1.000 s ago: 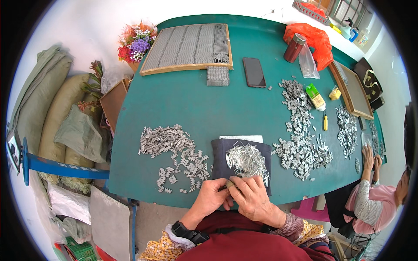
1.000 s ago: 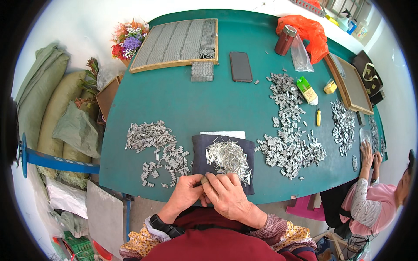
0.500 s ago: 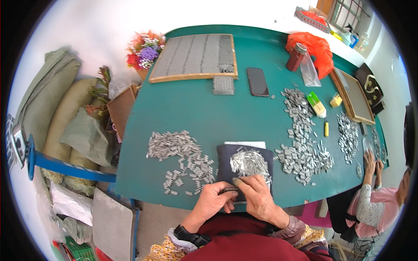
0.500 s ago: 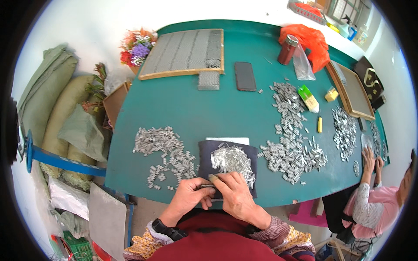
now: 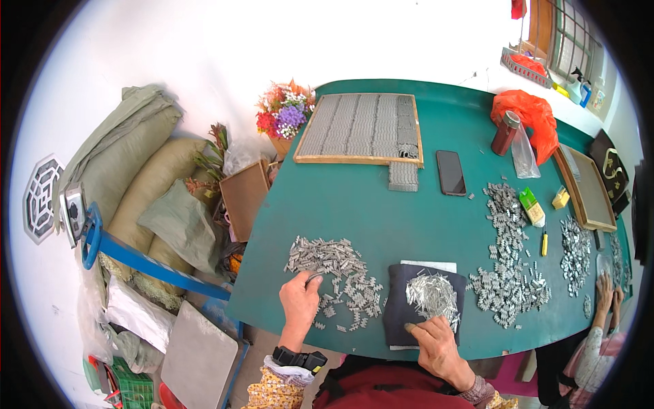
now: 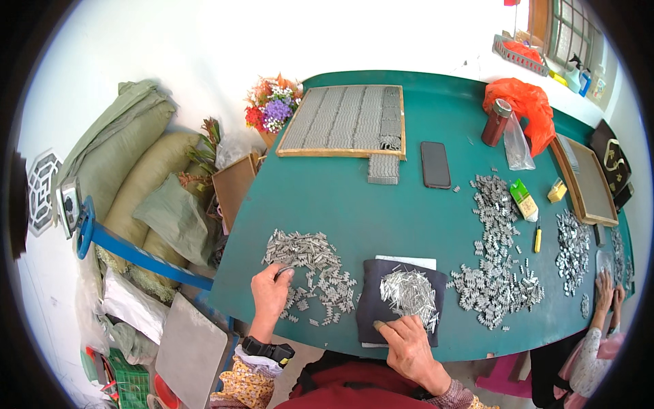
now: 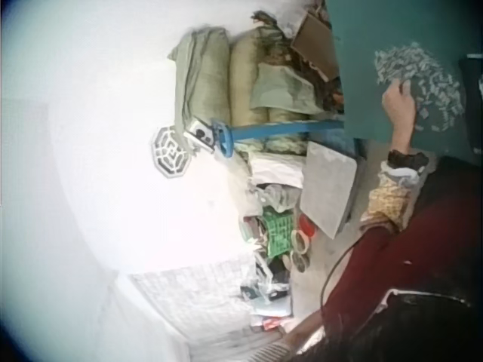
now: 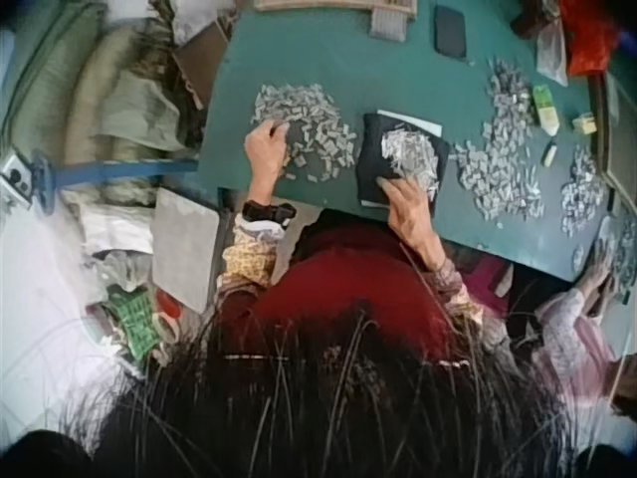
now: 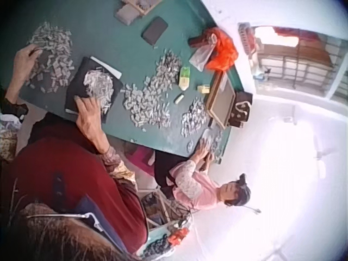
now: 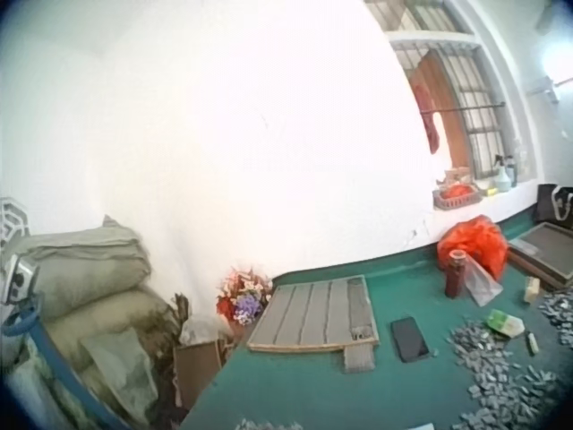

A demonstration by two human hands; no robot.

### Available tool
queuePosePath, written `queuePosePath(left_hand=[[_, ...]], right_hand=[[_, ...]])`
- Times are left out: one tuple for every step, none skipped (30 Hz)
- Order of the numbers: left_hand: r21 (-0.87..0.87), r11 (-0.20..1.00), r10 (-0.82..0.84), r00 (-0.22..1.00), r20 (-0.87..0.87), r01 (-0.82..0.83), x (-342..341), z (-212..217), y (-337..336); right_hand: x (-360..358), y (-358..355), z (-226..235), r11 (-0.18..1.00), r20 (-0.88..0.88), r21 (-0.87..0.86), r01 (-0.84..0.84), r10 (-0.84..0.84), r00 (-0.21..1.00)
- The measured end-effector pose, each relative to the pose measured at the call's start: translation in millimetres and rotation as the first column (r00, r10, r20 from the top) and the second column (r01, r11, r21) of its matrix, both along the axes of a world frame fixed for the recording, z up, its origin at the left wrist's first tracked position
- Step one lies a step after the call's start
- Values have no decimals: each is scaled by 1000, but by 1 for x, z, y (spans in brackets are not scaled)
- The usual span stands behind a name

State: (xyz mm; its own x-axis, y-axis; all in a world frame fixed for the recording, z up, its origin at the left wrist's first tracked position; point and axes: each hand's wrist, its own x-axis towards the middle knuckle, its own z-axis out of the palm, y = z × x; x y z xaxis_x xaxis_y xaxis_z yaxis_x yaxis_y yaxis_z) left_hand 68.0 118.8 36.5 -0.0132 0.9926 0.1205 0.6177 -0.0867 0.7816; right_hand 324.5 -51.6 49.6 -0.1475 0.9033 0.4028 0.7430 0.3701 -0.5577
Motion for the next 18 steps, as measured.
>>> queuePosePath(left_hand=[[-5,1000,27,995,-100,-27,-3,-2,5],[-15,1000,-6,996,-88,4,-5,-8,8],[-12,1000,-3,996,-89,2,-7,-13,11],[-9,1000,-16,996,-93,15,-9,-15,13],[-11,999,-31,995,-96,30,-10,-16,14],[-14,999,-31,995,-97,30,-11,-16,15],[-26,1000,-1,1000,-7,1,-12,-15,17],[-38,999,31,996,82,-28,-13,-13,19],[-37,999,33,996,79,-30,-14,-13,22],[38,985,149,940,308,-168,-15,-13,25],[80,945,231,818,527,-318,-17,-15,27],[113,927,208,739,640,-359,-23,-22,33],[115,926,209,740,639,-361,-26,-31,40],[87,899,238,645,726,-429,-28,-42,47],[49,871,257,539,802,-489,-28,-49,53],[50,871,257,538,803,-489,-26,-55,58],[48,880,243,535,809,-473,-23,-58,63],[47,889,229,531,816,-455,-18,-61,68]], right_hand=[[0,0,-1,1000,7,6,-8,8,1000],[0,-1,-2,1000,14,6,-19,19,1000],[0,-1,-3,1000,13,9,-21,21,1000],[1,0,-5,1000,13,13,-19,19,1000],[1,0,-6,1000,13,13,-15,15,1000],[2,0,-7,1000,12,11,-16,16,1000],[3,0,-7,1000,13,-3,-6,6,1000],[3,1,-7,1000,13,-14,3,-3,1000],[3,1,-6,1000,10,-13,1,-1,1000],[3,2,-5,1000,12,-11,9,-9,1000],[2,2,-4,1000,13,-9,15,-14,1000],[1,2,-5,1000,10,-8,11,-11,1000],[1,2,-7,1000,3,-14,15,-15,1000],[1,2,-7,1000,-2,-20,17,-17,1000],[1,2,-7,1000,-1,-20,16,-16,1000],[2,2,-6,1000,-3,-21,20,-20,1000],[2,2,-7,999,-6,-23,25,-25,1000],[2,2,-7,999,-6,-21,25,-25,1000]])
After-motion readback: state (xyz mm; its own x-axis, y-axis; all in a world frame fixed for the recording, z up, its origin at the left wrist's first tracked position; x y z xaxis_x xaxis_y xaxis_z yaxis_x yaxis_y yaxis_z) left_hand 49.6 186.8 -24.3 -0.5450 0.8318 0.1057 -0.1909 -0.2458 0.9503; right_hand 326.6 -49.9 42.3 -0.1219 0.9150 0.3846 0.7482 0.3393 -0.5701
